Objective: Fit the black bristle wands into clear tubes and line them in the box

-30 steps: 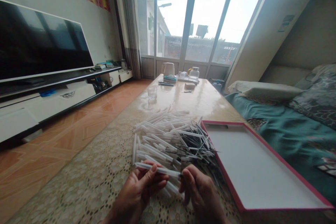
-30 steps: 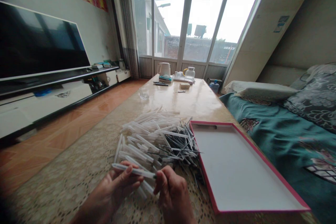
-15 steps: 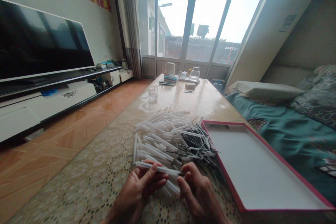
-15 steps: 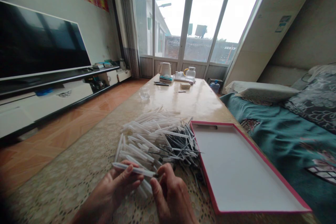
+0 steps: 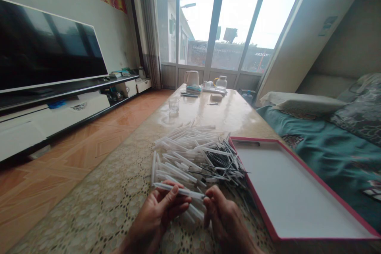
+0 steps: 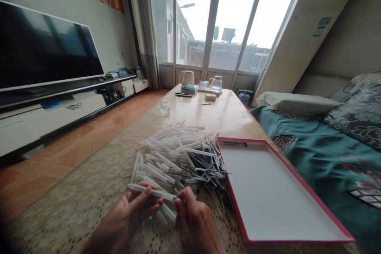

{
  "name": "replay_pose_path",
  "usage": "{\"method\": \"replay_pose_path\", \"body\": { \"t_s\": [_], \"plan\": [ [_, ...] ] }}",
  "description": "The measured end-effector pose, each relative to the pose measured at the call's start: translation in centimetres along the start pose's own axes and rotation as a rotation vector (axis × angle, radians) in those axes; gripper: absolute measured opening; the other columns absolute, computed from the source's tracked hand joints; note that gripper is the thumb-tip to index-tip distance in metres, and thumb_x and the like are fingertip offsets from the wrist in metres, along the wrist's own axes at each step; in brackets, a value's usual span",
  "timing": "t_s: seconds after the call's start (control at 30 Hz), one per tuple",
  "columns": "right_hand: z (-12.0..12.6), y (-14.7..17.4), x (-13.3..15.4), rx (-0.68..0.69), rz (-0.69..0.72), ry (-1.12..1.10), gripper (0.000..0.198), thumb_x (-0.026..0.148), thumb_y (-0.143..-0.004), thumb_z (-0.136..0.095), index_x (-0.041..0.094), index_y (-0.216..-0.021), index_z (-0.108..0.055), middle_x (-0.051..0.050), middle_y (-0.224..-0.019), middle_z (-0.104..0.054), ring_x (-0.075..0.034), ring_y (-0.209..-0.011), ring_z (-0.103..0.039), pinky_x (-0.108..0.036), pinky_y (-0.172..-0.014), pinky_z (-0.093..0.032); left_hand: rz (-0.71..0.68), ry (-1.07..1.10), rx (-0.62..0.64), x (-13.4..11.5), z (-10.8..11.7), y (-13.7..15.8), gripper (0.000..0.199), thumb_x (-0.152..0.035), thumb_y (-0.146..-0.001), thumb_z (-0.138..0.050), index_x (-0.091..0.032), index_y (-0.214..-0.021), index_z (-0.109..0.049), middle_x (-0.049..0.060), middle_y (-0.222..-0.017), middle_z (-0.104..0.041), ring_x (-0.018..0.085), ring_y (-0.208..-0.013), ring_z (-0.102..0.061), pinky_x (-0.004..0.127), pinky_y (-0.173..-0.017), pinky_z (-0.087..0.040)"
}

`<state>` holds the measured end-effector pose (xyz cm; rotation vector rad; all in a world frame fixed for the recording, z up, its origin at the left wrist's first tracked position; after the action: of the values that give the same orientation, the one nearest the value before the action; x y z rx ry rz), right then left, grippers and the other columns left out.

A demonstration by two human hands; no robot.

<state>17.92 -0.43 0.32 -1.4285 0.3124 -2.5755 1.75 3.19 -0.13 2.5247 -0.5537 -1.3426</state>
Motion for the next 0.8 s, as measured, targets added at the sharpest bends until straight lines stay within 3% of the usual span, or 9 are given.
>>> {"method": "replay_pose_path", "body": {
  "t_s": [0.1, 0.27, 0.47, 0.63, 0.8],
  "plan": [
    [0.02, -0.05, 0.06, 0.038, -0.006, -0.019, 0.038, 0.045, -0.097, -0.026, 0.023, -0.071, -0.043, 0.003, -0.049, -0.054, -0.011, -0.042, -0.053, -0.019, -0.045, -0.031, 0.006, 0.004, 0.022, -0.09, -0.23, 0.06, 0.019, -0.017, -0.067, -0.079, -0.015, -0.077, -0.064, 0.004, -0.068, -0.073, 0.018, -0.065, -0.071, 0.026, -0.064, -0.058],
    [0.28, -0.06, 0.36, -0.007, 0.004, 0.009, 0.025, 0.045, -0.095, -0.032, 0.023, -0.089, -0.043, 0.005, -0.053, -0.056, -0.012, -0.043, -0.051, -0.020, -0.045, -0.030, -0.008, -0.003, -0.009, -0.21, -0.14, 0.14, 0.020, -0.019, -0.068, -0.079, -0.015, -0.079, -0.063, 0.005, -0.071, -0.074, 0.018, -0.068, -0.071, 0.027, -0.066, -0.058],
    [0.10, -0.08, 0.13, 0.086, -0.041, -0.053, 0.037, 0.043, -0.098, -0.024, 0.023, -0.072, -0.042, 0.001, -0.051, -0.058, -0.012, -0.045, -0.056, -0.020, -0.047, -0.033, 0.010, -0.012, 0.031, 0.06, -0.05, -0.14, 0.022, -0.020, -0.065, -0.081, -0.015, -0.078, -0.064, 0.004, -0.069, -0.074, 0.018, -0.065, -0.071, 0.026, -0.062, -0.058],
    [0.26, -0.05, 0.21, 0.056, -0.017, -0.034, 0.026, 0.044, -0.095, -0.034, 0.022, -0.086, -0.043, 0.003, -0.055, -0.056, -0.013, -0.046, -0.054, -0.020, -0.046, -0.032, -0.010, 0.010, 0.014, 0.10, 0.05, -0.17, 0.025, -0.023, -0.064, -0.082, -0.015, -0.079, -0.064, 0.004, -0.071, -0.074, 0.018, -0.068, -0.071, 0.026, -0.064, -0.058],
    [0.02, -0.06, 0.08, 0.096, -0.035, -0.107, 0.035, 0.043, -0.097, -0.028, 0.023, -0.073, -0.041, 0.002, -0.052, -0.055, -0.012, -0.045, -0.054, -0.019, -0.046, -0.034, 0.009, 0.017, 0.048, 0.14, -0.07, -0.11, 0.025, -0.021, -0.063, -0.082, -0.015, -0.077, -0.063, 0.003, -0.069, -0.074, 0.018, -0.066, -0.071, 0.026, -0.064, -0.058]
  ]
}}
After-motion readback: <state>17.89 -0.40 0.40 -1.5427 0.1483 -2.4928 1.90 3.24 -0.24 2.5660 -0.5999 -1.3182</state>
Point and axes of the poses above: each hand's wrist, its own y-axis away from the middle knuckle, its own z-axis out of the back of the hand, x = y × z, the point moved 4 cm from there along -y, towards the middle knuckle
